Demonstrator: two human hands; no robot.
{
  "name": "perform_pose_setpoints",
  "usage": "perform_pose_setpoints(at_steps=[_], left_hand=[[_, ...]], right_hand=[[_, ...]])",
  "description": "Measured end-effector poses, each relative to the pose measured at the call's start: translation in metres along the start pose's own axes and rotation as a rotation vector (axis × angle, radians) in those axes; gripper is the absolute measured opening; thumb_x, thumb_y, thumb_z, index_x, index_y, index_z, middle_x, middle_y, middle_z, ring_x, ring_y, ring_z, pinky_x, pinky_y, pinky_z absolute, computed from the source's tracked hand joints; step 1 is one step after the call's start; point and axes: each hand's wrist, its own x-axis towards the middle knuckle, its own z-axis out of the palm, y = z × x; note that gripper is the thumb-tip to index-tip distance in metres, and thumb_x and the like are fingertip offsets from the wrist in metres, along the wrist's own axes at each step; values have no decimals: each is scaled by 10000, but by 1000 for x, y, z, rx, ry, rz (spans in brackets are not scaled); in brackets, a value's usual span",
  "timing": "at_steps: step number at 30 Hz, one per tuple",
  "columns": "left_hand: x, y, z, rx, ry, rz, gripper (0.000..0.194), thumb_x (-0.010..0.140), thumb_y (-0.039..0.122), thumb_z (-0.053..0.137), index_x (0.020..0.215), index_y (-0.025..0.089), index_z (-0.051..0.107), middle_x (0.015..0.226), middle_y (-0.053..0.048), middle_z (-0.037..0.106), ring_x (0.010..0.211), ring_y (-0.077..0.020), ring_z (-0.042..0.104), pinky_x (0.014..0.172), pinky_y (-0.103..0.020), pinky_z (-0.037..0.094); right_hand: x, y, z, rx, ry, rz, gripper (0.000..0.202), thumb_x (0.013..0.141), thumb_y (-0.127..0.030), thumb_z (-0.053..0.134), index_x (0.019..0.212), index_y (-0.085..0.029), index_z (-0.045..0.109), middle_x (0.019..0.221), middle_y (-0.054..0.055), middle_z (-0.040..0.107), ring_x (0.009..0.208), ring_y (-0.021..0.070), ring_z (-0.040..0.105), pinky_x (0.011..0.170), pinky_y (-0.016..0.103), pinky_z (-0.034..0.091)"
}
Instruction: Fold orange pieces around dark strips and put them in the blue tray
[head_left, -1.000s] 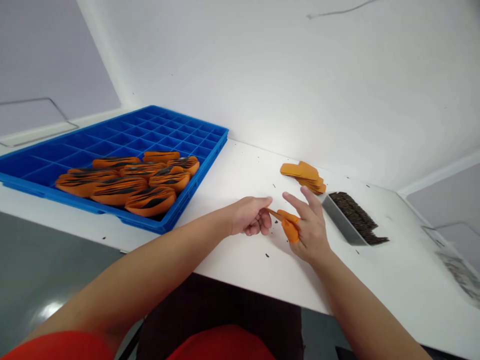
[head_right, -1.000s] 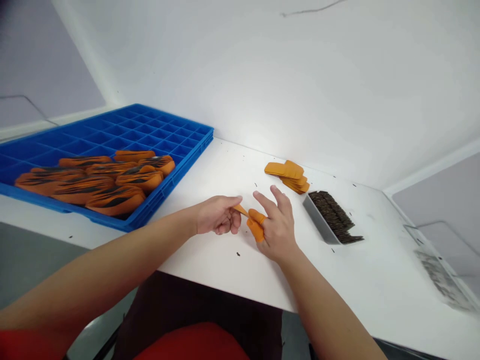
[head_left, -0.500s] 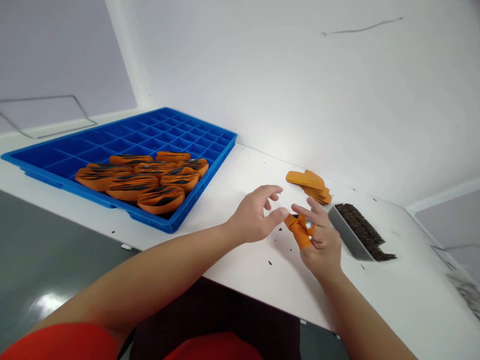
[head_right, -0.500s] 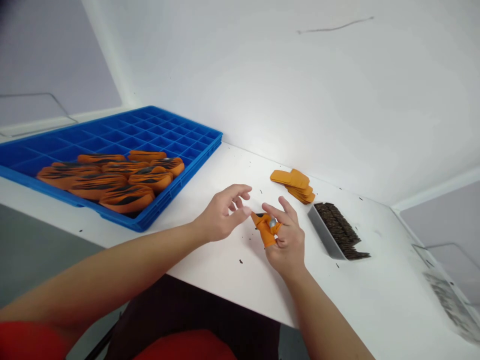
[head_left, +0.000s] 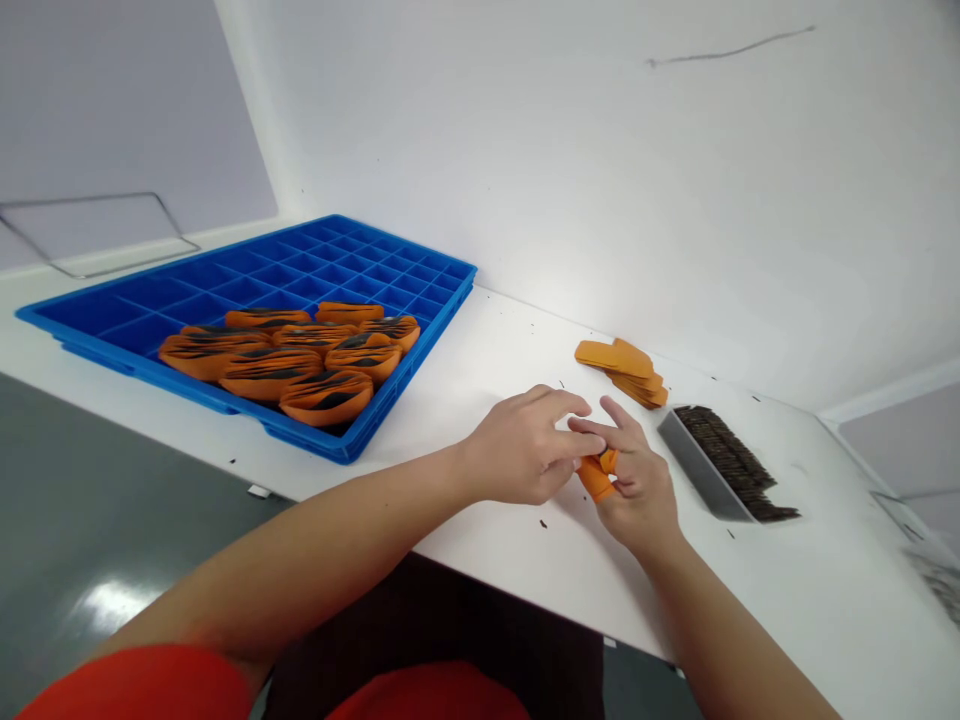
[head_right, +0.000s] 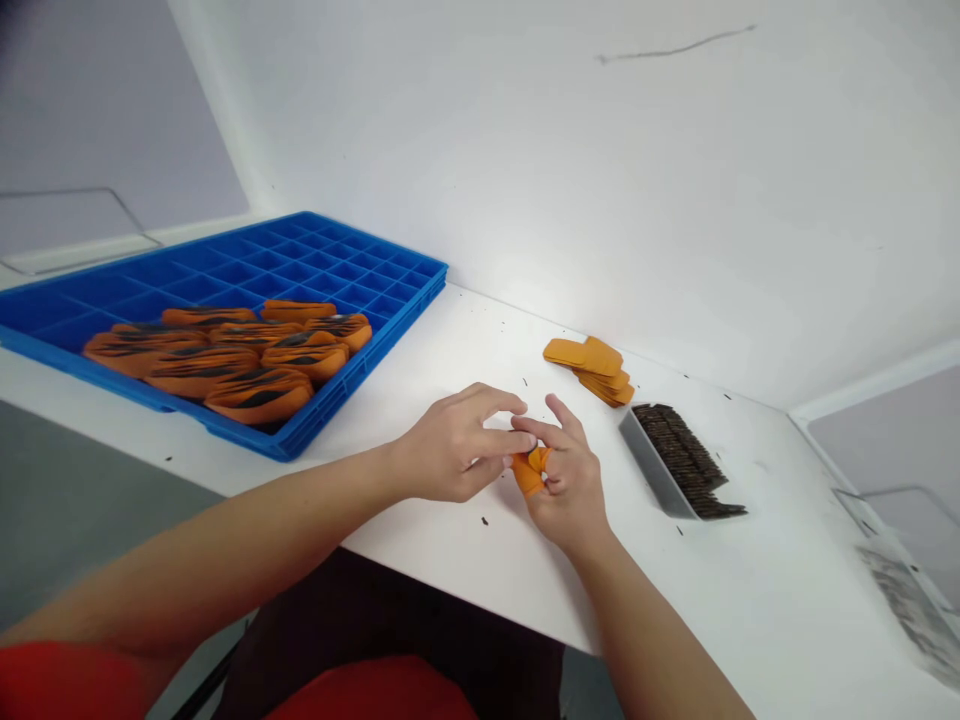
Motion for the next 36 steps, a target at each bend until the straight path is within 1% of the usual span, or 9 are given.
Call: perform_pose_setpoints(at_steps=[5, 7, 10, 19, 23, 26, 29, 33, 36], left_hand=[[3, 0, -5, -39, -82, -68, 186, 794, 229, 502, 856, 189, 673, 1144, -101, 553, 1040, -225, 507, 876, -362, 432], [5, 0, -7, -88, -159, -110, 139, 758, 210, 523, 803, 183, 652, 1118, -86, 561, 997, -215, 524, 828, -340, 451], [6, -1, -10, -151, -237, -141, 134, 730, 176, 529, 814, 189, 633, 1080, -56, 579, 937, -191, 538, 784, -310, 458], [8, -2, -9, -188, -286, -130, 74, 726, 174, 569, 742, 184, 641, 1135, -60, 566, 982, -208, 545, 843, -355, 429], [9, -4, -9, -88, -341, -206, 169, 764, 233, 557, 913, 209, 635, 1167, -70, 553, 1025, -242, 533, 907, -434, 385], [9, -7, -9, -86, -383, -290, 149, 739, 279, 586, 844, 176, 607, 1052, -68, 585, 953, -236, 555, 853, -406, 416], [8, -11, -9, -163, -385, -352, 97, 721, 260, 600, 747, 168, 589, 971, -56, 591, 878, -205, 565, 795, -349, 438], [5, -15, -10, -335, -335, -384, 50, 717, 195, 581, 764, 185, 597, 902, -30, 604, 806, -170, 557, 728, -297, 437], [3, -15, -12, -499, -366, -433, 53, 740, 192, 554, 778, 192, 591, 779, 3, 604, 671, -133, 538, 618, -254, 419]], right_hand=[[-1, 3, 2, -9, -111, -37, 98, 804, -215, 575, 755, -233, 658, 1062, 36, 646, 1313, 311, 329, 957, 522, 443], [-1, 4, 3, -15, -142, -66, 112, 781, -214, 588, 677, -223, 628, 1033, 40, 645, 1307, 324, 333, 963, 535, 433], [0, 4, 4, -41, -131, -111, 175, 761, -205, 598, 590, -209, 563, 982, 42, 644, 1290, 333, 356, 979, 554, 404], [-2, 5, 6, -97, -172, -142, 88, 773, -243, 590, 695, -225, 626, 999, 56, 637, 1294, 340, 345, 995, 585, 365], [-1, 11, 3, -70, -153, -75, 136, 812, -272, 592, 702, -241, 667, 1083, 42, 635, 1296, 327, 346, 967, 554, 409], [-1, 12, 2, -48, -144, -75, 182, 834, -288, 567, 702, -253, 686, 1099, 34, 633, 1299, 321, 338, 960, 561, 413], [-2, 12, 2, -17, -163, -70, 222, 858, -303, 524, 736, -263, 704, 1170, 28, 602, 1311, 318, 318, 963, 570, 409], [-4, 10, 1, 13, -172, -9, 230, 888, -298, 475, 889, -285, 705, 1263, 18, 547, 1322, 308, 306, 987, 572, 392], [-5, 8, 0, 36, -121, 22, 255, 909, -287, 437, 888, -278, 692, 1281, 11, 533, 1317, 291, 322, 1014, 555, 377]])
